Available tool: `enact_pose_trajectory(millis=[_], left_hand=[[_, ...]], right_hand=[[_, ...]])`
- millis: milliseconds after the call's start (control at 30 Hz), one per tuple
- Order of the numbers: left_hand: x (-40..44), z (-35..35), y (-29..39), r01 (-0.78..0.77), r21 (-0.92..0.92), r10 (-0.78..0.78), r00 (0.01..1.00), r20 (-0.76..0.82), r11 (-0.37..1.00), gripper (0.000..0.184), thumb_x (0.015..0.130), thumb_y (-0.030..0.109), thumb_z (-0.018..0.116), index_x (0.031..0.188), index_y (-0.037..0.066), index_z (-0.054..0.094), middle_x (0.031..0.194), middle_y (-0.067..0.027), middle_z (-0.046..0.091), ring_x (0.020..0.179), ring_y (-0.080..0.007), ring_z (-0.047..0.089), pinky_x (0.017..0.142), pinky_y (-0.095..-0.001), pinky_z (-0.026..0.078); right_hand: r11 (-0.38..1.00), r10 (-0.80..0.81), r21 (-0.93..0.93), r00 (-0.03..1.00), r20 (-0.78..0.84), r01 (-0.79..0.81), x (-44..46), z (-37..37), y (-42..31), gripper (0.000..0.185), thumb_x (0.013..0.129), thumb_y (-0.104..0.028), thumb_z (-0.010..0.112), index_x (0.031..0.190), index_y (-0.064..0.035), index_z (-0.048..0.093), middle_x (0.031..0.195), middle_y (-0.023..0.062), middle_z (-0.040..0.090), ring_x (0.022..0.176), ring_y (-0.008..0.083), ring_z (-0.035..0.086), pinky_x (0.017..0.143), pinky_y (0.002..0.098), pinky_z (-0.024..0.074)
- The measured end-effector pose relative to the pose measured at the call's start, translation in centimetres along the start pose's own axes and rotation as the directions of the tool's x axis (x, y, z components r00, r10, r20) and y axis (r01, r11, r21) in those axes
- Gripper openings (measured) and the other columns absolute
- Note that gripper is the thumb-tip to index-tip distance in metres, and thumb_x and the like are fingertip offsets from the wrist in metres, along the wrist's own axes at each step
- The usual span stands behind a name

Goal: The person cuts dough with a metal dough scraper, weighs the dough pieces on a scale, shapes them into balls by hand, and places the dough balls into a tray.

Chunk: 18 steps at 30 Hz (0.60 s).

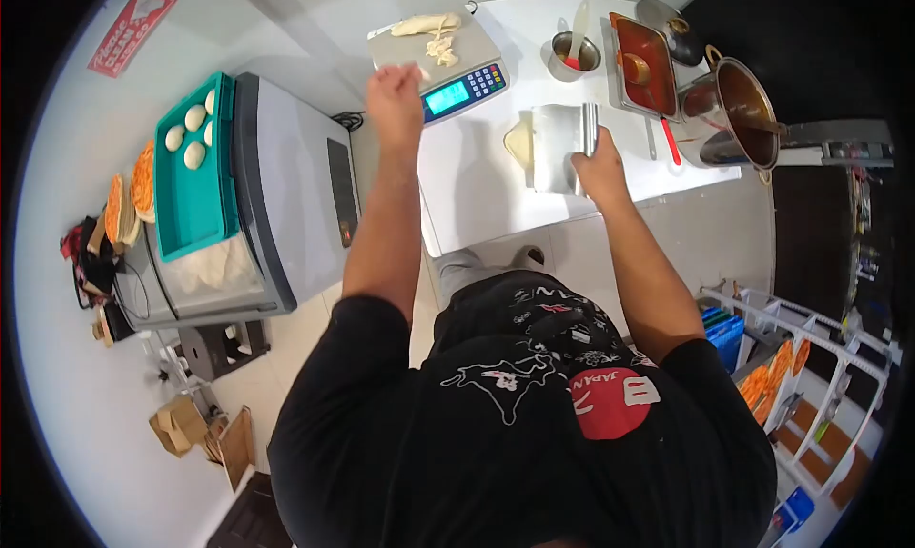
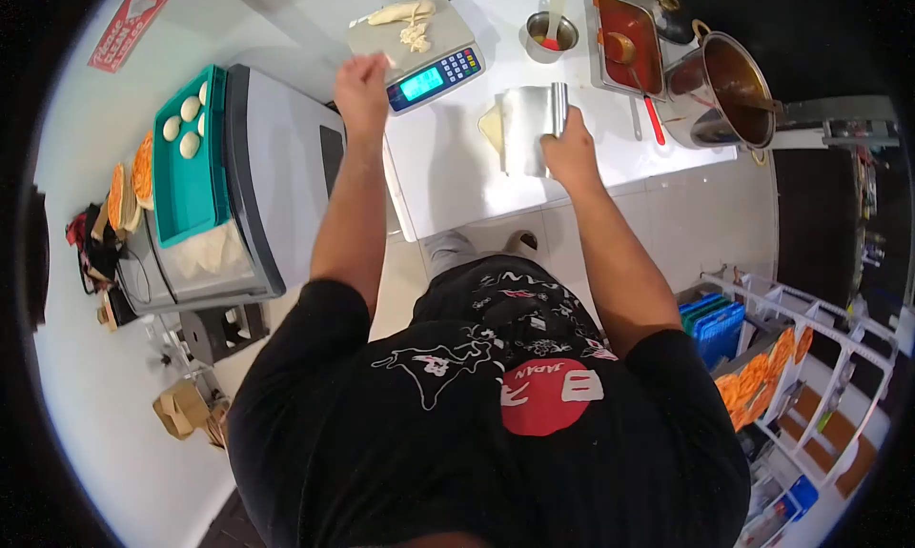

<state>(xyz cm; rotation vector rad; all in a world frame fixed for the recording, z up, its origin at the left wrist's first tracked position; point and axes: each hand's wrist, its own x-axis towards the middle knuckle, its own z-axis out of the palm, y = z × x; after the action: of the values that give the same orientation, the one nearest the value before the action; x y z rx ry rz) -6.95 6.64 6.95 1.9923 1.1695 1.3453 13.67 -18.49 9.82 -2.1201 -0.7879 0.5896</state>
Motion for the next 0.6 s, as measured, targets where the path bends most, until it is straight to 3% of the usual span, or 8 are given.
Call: enact_pose_trajectory(millis=[100,200,233,333,467,533,567,600], left_hand=[[4.7,3.7,-1.8,-0.1,-0.015,0.1,0.995,0.004,0.995,0.02,0.09,0.012,0.068,0.106,0.006,0.077,0.102,-0.0127,0.072,0.1,-0.0307,0.067,0.087,-0.0421,0.054],[4.8,6.0,-2.6,-0.433,0.456,0.228,0.87,0.438,0.777,0.034,0.085,0.004,0.064,0.118,0.005,0.072,0.115,-0.0139,0.068,0.108,-0.0358,0.062,0.093,-0.0449,0.051],[4.9,6.0,-1.9,-0.431,0.448,0.231,0.871,0.434,0.783,0.034,0.085,0.004,0.064,0.118,0.005,0.072,0.115,-0.0139,0.068,0.108,-0.0358,0.062,0.093,-0.0449,0.051],[2.9,2.8,1.2,-0.302,0.383,0.244,0.95,0.194,0.873,0.044,0.08,-0.002,0.06,0.124,0.004,0.065,0.124,-0.0164,0.063,0.115,-0.0391,0.058,0.097,-0.0451,0.048],[-6.1,3.0,3.0,-0.156,0.169,0.078,0.914,0.398,0.973,0.041,0.084,0.003,0.065,0.125,0.005,0.065,0.129,-0.0187,0.06,0.122,-0.0393,0.054,0.105,-0.047,0.044],[-10.4,5.1,2.8,-0.249,-0.136,0.284,0.848,0.447,0.959,0.034,0.086,0.004,0.068,0.12,0.005,0.069,0.121,-0.0181,0.066,0.115,-0.0382,0.061,0.102,-0.0456,0.049],[-11.8,6.2,2.5,-0.246,-0.127,0.277,0.854,0.441,0.961,0.034,0.086,0.004,0.068,0.12,0.005,0.069,0.121,-0.0181,0.066,0.115,-0.0382,0.061,0.102,-0.0456,0.049],[-12.9,6.8,2.4,-0.087,-0.206,0.179,0.857,0.483,0.975,0.029,0.087,0.005,0.068,0.116,0.004,0.071,0.115,-0.0175,0.069,0.109,-0.0378,0.065,0.097,-0.044,0.052]], right_hand=[[0.998,-0.023,-0.068,0.992,-0.121,0.015,-1.5,-1.0,1.7,0.046,0.084,-0.004,0.059,0.129,-0.0019,0.051,0.102,0.0326,0.068,0.099,0.0506,0.066,0.087,0.0493,0.0534],[0.989,-0.04,-0.147,0.993,-0.112,0.023,-4.0,-2.5,0.0,0.046,0.084,-0.004,0.059,0.129,-0.0014,0.05,0.101,0.0325,0.068,0.097,0.0513,0.066,0.085,0.0506,0.0534],[0.983,-0.067,-0.175,0.993,-0.094,0.05,-3.9,-2.7,-0.9,0.046,0.084,-0.004,0.059,0.129,-0.0011,0.05,0.1,0.0324,0.068,0.096,0.0516,0.066,0.085,0.0513,0.0534],[0.956,-0.058,-0.288,0.998,-0.012,0.052,-4.4,-2.0,-2.3,0.047,0.085,-0.004,0.06,0.13,0.0003,0.047,0.098,0.0322,0.068,0.094,0.0517,0.066,0.083,0.053,0.0532],[0.925,-0.119,-0.357,0.992,0.04,0.125,-3.9,0.9,-2.9,0.047,0.086,-0.004,0.06,0.13,0.001,0.043,0.095,0.0325,0.068,0.092,0.0515,0.066,0.082,0.0552,0.0525],[0.912,-0.17,-0.37,0.984,0.046,0.175,-2.7,1.6,-3.5,0.047,0.087,-0.005,0.06,0.13,0.001,0.042,0.095,0.0328,0.067,0.092,0.0514,0.066,0.082,0.0559,0.0522],[0.906,-0.146,-0.393,0.988,0.057,0.157,-2.2,1.9,-3.7,0.045,0.087,-0.005,0.06,0.128,0.0008,0.042,0.094,0.033,0.067,0.092,0.0514,0.066,0.082,0.0558,0.0523],[0.899,-0.118,-0.415,0.991,0.07,0.136,-1.8,2.2,-3.9,0.042,0.088,-0.006,0.06,0.126,0.0006,0.042,0.093,0.0332,0.067,0.092,0.0514,0.066,0.082,0.0557,0.0523]])
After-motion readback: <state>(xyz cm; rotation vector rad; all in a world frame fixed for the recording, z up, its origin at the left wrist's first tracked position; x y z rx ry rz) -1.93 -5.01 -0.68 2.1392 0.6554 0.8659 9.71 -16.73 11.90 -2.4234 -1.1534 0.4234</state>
